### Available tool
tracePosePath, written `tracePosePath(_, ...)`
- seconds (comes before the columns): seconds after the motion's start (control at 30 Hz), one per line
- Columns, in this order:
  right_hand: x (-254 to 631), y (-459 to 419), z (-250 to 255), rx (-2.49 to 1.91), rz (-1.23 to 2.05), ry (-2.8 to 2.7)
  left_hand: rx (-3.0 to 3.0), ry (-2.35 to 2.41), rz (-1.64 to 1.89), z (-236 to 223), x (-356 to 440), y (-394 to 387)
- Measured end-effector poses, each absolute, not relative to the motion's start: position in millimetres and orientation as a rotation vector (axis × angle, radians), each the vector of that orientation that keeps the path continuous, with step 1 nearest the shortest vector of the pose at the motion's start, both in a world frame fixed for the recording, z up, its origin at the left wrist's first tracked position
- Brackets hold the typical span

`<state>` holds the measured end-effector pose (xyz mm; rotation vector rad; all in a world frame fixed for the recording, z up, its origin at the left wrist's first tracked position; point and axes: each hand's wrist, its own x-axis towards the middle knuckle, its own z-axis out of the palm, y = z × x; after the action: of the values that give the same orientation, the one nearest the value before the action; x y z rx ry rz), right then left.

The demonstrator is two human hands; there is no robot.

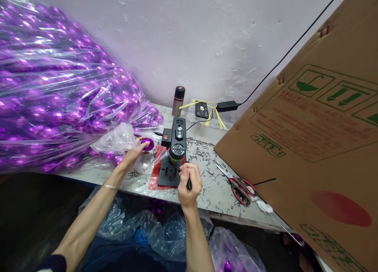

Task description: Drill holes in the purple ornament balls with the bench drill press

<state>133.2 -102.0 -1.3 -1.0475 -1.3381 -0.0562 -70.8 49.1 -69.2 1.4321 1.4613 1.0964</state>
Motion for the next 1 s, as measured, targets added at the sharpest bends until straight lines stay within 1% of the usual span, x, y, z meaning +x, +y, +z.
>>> tracePosePath(0.07, 132.7, -100.2, 1.5, -1.063, -0.042, -1.322, 1.054, 1.141, 1.171, -68.6, -74.4, 15.3)
tracePosePath(0.13, 131.7, -97.5, 5.4, -1.079, -0.008, -1.293, 0.788, 0.932, 1.176, -69.5, -73.4, -15.7)
tracePosePath(0.23, 130.2, -93.5, 11.1, -1.086, 0.035, -1.261, 0.639, 0.828, 1.124, -73.9, -63.3, -47.5)
tracePosePath(0.37, 130.4, -92.0, 13.7, -1.083, 0.031, -1.278, 0.522, 0.797, 1.039, -82.6, -44.2, -62.2)
tracePosePath(0.5, 133.0, -93.1, 11.7, -1.098, 0.002, -1.312, 0.531, 0.892, 0.999, -89.8, -29.1, -60.1)
tracePosePath(0.7, 135.8, -93.1, 12.5, -1.075, -0.010, -1.351, 0.798, 1.099, 1.024, -96.0, -16.4, -49.1)
tracePosePath(1.0, 137.8, -93.3, 17.3, -1.074, 0.015, -1.390, 1.050, 1.061, 1.194, -106.1, -4.5, -39.9)
